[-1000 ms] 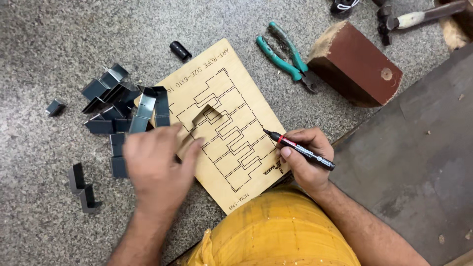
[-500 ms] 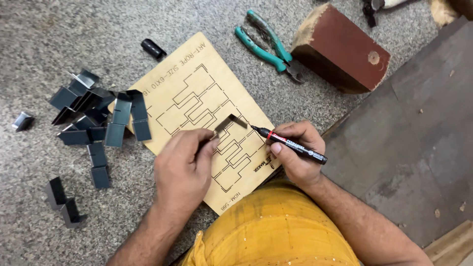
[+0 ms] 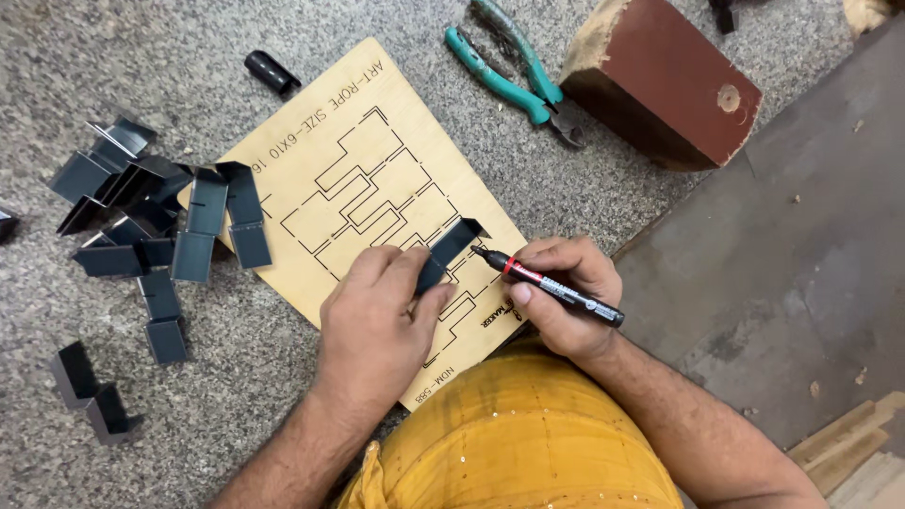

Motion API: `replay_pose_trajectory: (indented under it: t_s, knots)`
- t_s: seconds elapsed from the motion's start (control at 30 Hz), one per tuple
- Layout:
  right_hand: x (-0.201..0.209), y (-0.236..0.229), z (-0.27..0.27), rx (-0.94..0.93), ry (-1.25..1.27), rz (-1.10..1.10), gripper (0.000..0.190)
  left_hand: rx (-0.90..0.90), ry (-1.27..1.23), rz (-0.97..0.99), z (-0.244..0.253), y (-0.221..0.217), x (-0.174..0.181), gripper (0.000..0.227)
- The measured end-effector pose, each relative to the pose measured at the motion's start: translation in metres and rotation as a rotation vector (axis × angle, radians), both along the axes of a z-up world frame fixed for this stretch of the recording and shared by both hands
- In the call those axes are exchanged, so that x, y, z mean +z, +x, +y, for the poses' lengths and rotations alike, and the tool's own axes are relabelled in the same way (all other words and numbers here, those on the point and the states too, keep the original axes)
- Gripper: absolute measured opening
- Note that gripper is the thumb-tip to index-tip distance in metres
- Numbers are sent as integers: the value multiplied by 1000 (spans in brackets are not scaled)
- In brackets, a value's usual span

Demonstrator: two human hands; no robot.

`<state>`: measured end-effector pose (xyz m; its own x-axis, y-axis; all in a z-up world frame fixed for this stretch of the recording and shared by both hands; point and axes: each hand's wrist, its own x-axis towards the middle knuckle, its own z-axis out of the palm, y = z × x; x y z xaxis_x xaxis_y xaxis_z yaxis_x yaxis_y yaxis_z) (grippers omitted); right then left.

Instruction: The person repeatedly picks up small black metal pieces, aligns them with a printed template on a wooden board, and marks them with a black marker. The person handles the pieces one at a time, placing marked pieces aside.

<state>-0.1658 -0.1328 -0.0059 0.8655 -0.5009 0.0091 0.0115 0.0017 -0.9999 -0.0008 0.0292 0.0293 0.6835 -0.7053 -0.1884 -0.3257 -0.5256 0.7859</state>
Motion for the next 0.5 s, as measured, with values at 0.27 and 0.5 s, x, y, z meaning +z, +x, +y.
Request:
replay_pose_trajectory:
  t_s: [0.27,0.5]
  knots:
    - [4,5,-4,66,-186,62,23,-23,-65,-104,5,-1,-9,28]
    - [5,7,-5,83,-208,79,24,-28,-106,-106,5,1,-13,28]
